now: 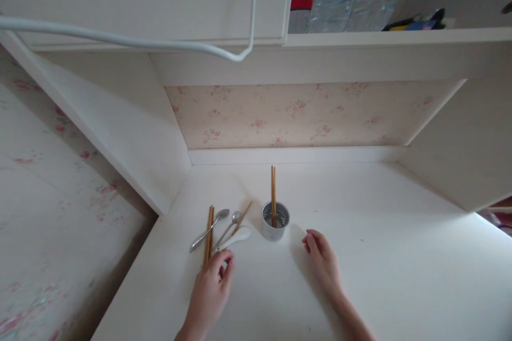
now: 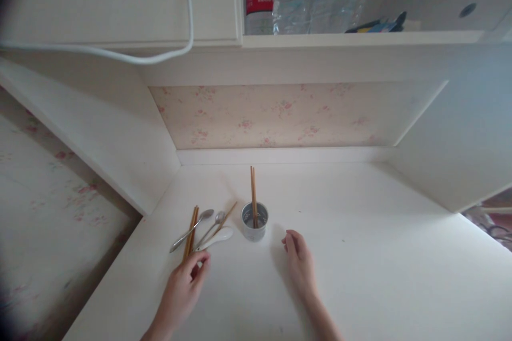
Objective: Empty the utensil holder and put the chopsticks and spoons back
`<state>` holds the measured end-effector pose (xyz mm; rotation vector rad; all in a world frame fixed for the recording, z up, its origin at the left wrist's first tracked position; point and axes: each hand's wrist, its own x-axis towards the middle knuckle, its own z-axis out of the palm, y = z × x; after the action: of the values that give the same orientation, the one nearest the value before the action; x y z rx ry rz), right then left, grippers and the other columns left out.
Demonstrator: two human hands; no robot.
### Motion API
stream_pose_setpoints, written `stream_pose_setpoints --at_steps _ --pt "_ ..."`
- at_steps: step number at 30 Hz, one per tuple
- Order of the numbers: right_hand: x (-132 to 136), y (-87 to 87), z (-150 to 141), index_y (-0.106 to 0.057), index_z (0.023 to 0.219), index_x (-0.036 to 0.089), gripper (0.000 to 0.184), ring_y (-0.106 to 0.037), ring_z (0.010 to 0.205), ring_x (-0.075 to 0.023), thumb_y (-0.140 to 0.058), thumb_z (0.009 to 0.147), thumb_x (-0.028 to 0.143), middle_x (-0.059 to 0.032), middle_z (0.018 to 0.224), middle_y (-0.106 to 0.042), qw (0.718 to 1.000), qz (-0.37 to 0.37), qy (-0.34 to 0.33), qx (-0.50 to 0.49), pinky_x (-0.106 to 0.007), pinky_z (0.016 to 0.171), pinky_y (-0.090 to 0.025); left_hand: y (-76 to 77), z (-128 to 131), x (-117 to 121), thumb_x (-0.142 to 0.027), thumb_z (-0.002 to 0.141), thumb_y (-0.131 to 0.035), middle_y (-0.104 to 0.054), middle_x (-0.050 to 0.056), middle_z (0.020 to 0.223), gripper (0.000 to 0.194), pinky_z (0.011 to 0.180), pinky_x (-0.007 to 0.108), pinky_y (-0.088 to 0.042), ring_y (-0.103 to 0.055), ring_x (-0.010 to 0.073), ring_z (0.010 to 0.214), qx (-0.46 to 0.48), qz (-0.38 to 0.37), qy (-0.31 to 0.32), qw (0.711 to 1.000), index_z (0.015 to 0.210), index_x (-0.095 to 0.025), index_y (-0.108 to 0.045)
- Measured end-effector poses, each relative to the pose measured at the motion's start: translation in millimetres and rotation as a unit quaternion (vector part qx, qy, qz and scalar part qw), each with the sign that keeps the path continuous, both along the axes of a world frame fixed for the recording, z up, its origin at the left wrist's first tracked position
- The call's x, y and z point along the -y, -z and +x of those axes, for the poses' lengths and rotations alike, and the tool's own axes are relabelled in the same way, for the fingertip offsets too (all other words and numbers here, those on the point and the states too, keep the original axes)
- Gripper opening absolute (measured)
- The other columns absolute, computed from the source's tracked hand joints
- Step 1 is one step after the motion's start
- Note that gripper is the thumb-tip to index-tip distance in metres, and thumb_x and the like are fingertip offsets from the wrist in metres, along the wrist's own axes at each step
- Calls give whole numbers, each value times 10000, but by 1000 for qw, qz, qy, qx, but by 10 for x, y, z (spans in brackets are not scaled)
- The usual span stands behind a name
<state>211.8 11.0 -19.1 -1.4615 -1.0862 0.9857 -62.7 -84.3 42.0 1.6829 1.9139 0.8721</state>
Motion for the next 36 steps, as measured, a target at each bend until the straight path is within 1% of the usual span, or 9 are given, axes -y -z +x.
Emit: stream_pose_setpoints --at_steps 3,7,9,11,15,23,29,32,36 --pt "77 79 1 -625 995 208 422 -625 783 -231 -539 819 581 -54 823 -664 1000 -10 -10 14 -333 724 -513 -62 -116 -129 -371 946 -405 -700 16 858 235 691 249 -496 -633 150 673 -72 -19 -6 997 987 -249 -601" --pt "75 52 -15 -613 1021 212 425 -622 747 -216 -508 839 581 -43 821 -665 999 -5 -21 38 -323 704 -503 -122 -83 -343 -300 949 -377 -697 46 976 254 807 292 -486 -655 198 888 -206 -11 23 978 966 -238 -623" --pt "78 31 -13 -608 1026 215 416 -618 736 -212 -490 854 574 -40 817 -664 999 -3 -28 46 -317 697 -499 -128 -72 -467 -276 956 -347 -698 58 960 295 821 311 -478 -651 220 929 -264 -17 21 964 916 -222 -634" --pt "89 20 -7 -600 1032 216 411 -615 730 -210 -472 868 570 -39 818 -658 998 -1 -34 50 -316 694 -495 -118 -86 -589 -251 959 -321 -706 66 942 329 804 318 -479 -658 229 918 -298 -42 19 954 894 -209 -640" --pt "105 19 5 -592 1054 210 428 -614 723 -213 -451 878 574 -44 821 -658 998 2 -37 56 -320 686 -489 -96 -130 -764 -246 951 -342 -722 82 972 331 793 314 -482 -674 230 924 -309 -116 36 943 894 -194 -664" --pt "108 -35 11 -605 1025 216 402 -625 693 -211 -456 876 558 -43 800 -678 997 4 -43 68 -324 674 -496 -130 -90 -893 -333 918 -451 -720 96 1018 269 799 329 -478 -679 250 960 -288 -161 62 942 925 -201 -685" --pt "108 -32 4 -624 1006 214 399 -626 665 -207 -463 868 552 -47 786 -691 997 8 -41 69 -321 655 -498 -139 -47 -1031 -365 874 -511 -738 106 898 254 786 336 -481 -688 259 890 -285 -184 80 937 823 -190 -688" --pt "107 -25 1 -628 1002 212 409 -629 657 -208 -461 862 558 -46 780 -693 997 13 -38 70 -322 648 -497 -148 9 -1092 -324 873 -498 -737 124 904 247 799 328 -475 -679 252 890 -287 -185 93 935 805 -169 -678" --pt "113 -27 9 -621 1014 218 390 -629 669 -201 -449 878 541 -41 798 -687 996 13 -42 74 -318 665 -499 -173 72 -1132 -256 906 -428 -726 162 952 270 811 336 -467 -673 250 890 -291 -169 102 936 865 -135 -667"
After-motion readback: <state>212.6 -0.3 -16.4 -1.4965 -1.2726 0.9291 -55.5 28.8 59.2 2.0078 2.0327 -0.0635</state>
